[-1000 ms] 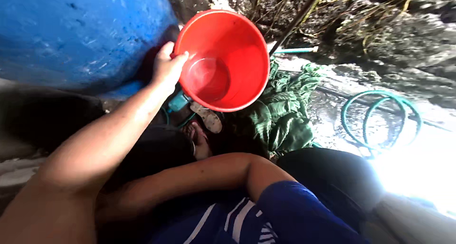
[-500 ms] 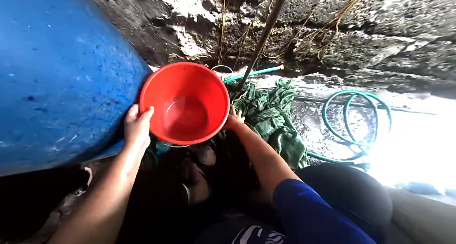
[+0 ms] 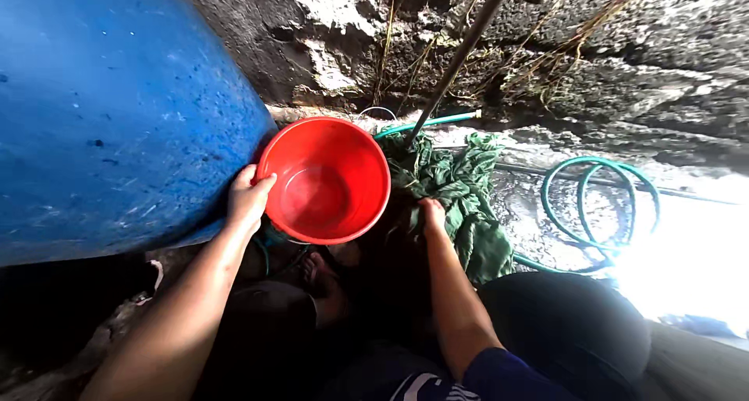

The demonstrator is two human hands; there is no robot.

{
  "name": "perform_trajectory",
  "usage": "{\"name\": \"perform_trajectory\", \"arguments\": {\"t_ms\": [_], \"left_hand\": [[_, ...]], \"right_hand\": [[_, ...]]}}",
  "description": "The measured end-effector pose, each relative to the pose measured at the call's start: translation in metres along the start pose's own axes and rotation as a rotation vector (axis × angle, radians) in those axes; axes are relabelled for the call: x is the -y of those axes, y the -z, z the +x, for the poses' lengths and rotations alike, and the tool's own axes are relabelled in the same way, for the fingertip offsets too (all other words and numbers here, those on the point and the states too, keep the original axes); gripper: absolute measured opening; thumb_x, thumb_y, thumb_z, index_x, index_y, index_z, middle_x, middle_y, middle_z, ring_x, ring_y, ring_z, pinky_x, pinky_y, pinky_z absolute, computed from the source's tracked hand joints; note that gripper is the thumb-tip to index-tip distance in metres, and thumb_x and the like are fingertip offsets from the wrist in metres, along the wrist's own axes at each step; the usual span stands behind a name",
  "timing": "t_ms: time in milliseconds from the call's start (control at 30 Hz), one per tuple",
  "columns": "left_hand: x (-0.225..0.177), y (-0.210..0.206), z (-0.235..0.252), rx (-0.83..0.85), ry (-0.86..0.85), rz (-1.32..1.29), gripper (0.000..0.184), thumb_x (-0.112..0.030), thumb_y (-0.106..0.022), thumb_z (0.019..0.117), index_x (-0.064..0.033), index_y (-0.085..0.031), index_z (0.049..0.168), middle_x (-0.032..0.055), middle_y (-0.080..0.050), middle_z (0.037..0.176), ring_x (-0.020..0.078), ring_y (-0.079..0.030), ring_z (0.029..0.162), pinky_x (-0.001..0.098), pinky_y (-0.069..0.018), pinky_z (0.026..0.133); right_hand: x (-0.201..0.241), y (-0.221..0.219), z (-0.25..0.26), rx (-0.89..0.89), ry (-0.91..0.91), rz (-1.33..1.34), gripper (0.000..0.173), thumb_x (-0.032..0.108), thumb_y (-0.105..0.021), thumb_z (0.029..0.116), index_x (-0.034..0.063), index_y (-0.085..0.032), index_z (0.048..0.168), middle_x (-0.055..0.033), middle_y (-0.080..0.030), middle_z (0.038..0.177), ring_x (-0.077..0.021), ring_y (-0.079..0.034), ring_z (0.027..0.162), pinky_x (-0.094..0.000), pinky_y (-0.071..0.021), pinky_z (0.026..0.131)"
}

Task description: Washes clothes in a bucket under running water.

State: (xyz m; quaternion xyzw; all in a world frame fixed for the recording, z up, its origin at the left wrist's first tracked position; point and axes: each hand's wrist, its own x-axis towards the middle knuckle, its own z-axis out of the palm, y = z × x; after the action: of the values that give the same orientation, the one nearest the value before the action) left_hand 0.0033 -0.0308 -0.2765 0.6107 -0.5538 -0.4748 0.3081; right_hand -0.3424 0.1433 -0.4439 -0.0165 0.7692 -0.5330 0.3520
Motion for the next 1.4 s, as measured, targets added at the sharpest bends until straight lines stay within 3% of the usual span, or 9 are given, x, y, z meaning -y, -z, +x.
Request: {"name": "perform_trajectory", "arguments": {"t_ms": [300,433,533,667,767,833,967,1167,1400], "left_hand": [[0.010,-0.007,-0.011,0.060,-0.046,0.228,0.028,-0.018,-0.066,0.1004,-0.0067,-0.065,0.126,0.0206,-0.067,0.118,0.0332,-0.066,0.108,0.0603,-0.0513,0.093],[0.014,-0.030,-0.017,0.138,-0.069,0.328,0.031,-0.022,-0.066,0.1009,-0.0081,-0.063,0.129,0.0212,-0.067,0.116,0.0361,-0.067,0.104,0.0621,-0.0533,0.090],[0.005,-0.065,-0.025,0.169,-0.092,0.346,0.034,-0.023,-0.065,0.1005,-0.0077,-0.062,0.130,0.0228,-0.068,0.113,0.0388,-0.067,0.102,0.0644,-0.0528,0.088],[-0.007,-0.127,-0.030,0.144,-0.037,0.089,0.036,-0.021,-0.066,0.1005,-0.0064,-0.059,0.132,0.0199,-0.067,0.116,0.0315,-0.067,0.101,0.0538,-0.0552,0.088],[0.013,-0.171,-0.039,0.062,-0.046,-0.077,0.037,-0.015,-0.070,0.0972,-0.0019,-0.060,0.131,0.0202,-0.067,0.119,0.0287,-0.066,0.106,0.0486,-0.0546,0.094],[0.014,-0.190,-0.047,-0.033,-0.059,-0.130,0.036,-0.009,-0.067,0.0963,0.0011,-0.061,0.130,0.0204,-0.067,0.118,0.0264,-0.066,0.109,0.0446,-0.0546,0.097],[0.009,-0.197,-0.045,-0.067,0.029,-0.140,0.043,-0.002,-0.068,0.0891,-0.0016,-0.062,0.132,0.0214,-0.065,0.120,0.0299,-0.064,0.111,0.0495,-0.0533,0.095],[0.016,-0.193,-0.040,-0.081,0.013,-0.100,0.045,-0.003,-0.068,0.0862,-0.0028,-0.063,0.131,0.0189,-0.068,0.116,0.0276,-0.066,0.104,0.0495,-0.0549,0.089],[0.017,-0.193,-0.037,-0.072,0.025,-0.064,0.046,-0.006,-0.068,0.0872,-0.0051,-0.063,0.133,0.0186,-0.067,0.121,0.0287,-0.065,0.112,0.0518,-0.0534,0.094]], "right_hand": [[0.196,0.068,-0.115,0.167,0.681,0.468,0.032,0.011,-0.056,0.0893,0.0058,-0.060,0.121,-0.0058,-0.069,0.110,-0.0157,-0.069,0.100,-0.0415,-0.0601,0.086],[0.299,0.084,-0.183,0.210,1.044,0.481,0.032,0.000,-0.047,0.0872,0.0062,-0.049,0.119,0.0032,-0.064,0.101,-0.0023,-0.065,0.093,-0.0240,-0.0578,0.085],[0.345,0.066,-0.188,0.202,1.315,0.618,0.013,0.002,-0.048,0.0887,0.0067,-0.057,0.097,-0.0006,-0.066,0.087,-0.0091,-0.067,0.084,-0.0322,-0.0584,0.079],[0.328,0.020,-0.177,0.387,1.247,0.542,0.020,0.003,-0.056,0.0895,-0.0011,-0.057,0.109,-0.0073,-0.065,0.097,-0.0139,-0.067,0.091,-0.0354,-0.0592,0.083],[0.294,0.013,-0.137,0.467,1.222,-0.286,0.030,0.017,-0.071,0.0917,-0.0019,-0.066,0.115,-0.0110,-0.070,0.113,-0.0174,-0.068,0.105,-0.0404,-0.0580,0.094],[0.300,0.026,-0.133,0.258,1.328,-0.794,0.026,0.032,-0.068,0.0975,0.0084,-0.074,0.108,-0.0089,-0.069,0.125,-0.0249,-0.064,0.118,-0.0488,-0.0551,0.098],[0.367,0.043,-0.155,-0.442,1.683,-0.566,0.021,0.026,-0.064,0.0983,0.0121,-0.079,0.100,-0.0115,-0.074,0.107,-0.0319,-0.065,0.108,-0.0487,-0.0488,0.095],[0.450,-0.006,-0.128,-0.391,1.179,-1.101,0.053,0.043,-0.038,0.1089,0.0043,-0.074,0.114,-0.0177,-0.063,0.137,-0.0364,-0.056,0.133,-0.0560,-0.0468,0.104],[0.434,-0.003,-0.101,-0.176,1.807,-0.866,0.043,0.041,-0.051,0.1048,0.0091,-0.075,0.089,-0.0100,-0.073,0.084,-0.0320,-0.068,0.096,-0.0508,-0.0461,0.096]]}}
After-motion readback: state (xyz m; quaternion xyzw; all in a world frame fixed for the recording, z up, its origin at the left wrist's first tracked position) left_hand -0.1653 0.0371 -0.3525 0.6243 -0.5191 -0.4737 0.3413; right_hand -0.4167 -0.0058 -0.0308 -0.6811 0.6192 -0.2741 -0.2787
